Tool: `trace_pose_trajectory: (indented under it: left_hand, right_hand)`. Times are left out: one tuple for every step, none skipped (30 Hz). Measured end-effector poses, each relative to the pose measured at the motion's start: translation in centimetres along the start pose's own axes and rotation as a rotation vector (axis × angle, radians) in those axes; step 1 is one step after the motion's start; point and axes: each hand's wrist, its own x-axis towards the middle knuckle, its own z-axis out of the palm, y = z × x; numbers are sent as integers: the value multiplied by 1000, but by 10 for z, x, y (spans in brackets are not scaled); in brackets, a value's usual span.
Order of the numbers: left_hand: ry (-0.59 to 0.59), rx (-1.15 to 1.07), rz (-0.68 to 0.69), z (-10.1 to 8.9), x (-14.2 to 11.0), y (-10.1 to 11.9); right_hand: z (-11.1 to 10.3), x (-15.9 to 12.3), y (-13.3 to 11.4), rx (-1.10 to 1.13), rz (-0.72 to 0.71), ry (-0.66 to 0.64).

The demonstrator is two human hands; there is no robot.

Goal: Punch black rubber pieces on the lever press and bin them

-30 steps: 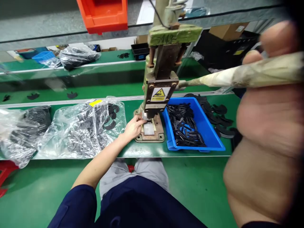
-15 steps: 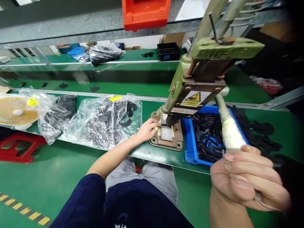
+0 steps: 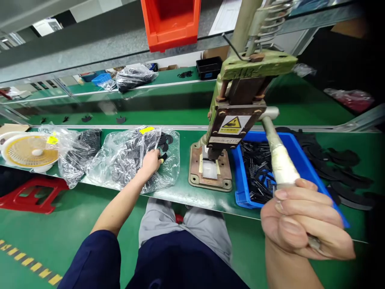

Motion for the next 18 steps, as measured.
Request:
trace_pose_trajectory:
  left_hand:
    - [23, 9, 15, 1, -3, 5]
    - [39, 22, 40, 2, -7, 10]
    - [44, 29, 73, 3, -12, 15]
    - [35, 24, 114, 5, -17, 19]
    - [19, 3, 159, 6, -22, 21]
    - [3, -30, 200, 8, -26, 23]
    - [-6, -68, 231, 9, -29, 23]
    - [-3, -102, 243, 9, -31, 23]
    - [11, -124, 239, 10, -31, 22]
    - [28, -131, 223, 10, -30, 21]
    - [37, -126, 202, 9, -28, 19]
    - [30, -114, 183, 9, -26, 18]
    - [9, -99, 171, 9, -23, 18]
    - [-19, -90, 169, 8, -21, 18]
    - [-46, -89, 173, 8, -19, 18]
    - [-64, -99, 178, 7, -18, 19]
    - [-72, -119, 179, 7, -17, 20]
    - [-75, -150, 176, 6, -16, 21]
  right_hand:
    - [-1, 0, -2, -12, 21, -13]
    - [-3, 1, -4, -25, 46, -29]
    - [-4, 1, -7, -36, 68, -53]
    - [-5, 1, -8, -44, 83, -74]
    - [-6, 1, -10, -49, 96, -94]
    - [-7, 1, -10, -54, 107, -103]
    - [-7, 1, -10, -56, 112, -101]
    - [-7, 0, -10, -50, 108, -94]
    - [-6, 0, -9, -39, 96, -80]
    - [-5, 0, -8, -24, 80, -65]
    - [-5, -1, -6, -10, 64, -51]
    - [-4, -1, -5, -1, 53, -46]
    - [-4, -1, -5, 0, 53, -45]
    - [-4, -1, -4, -5, 60, -44]
    - [-4, -2, -5, -12, 71, -46]
    - [-5, -2, -5, -17, 79, -60]
    - [-6, -2, -6, -20, 84, -69]
    - [-6, -1, -7, -21, 88, -76]
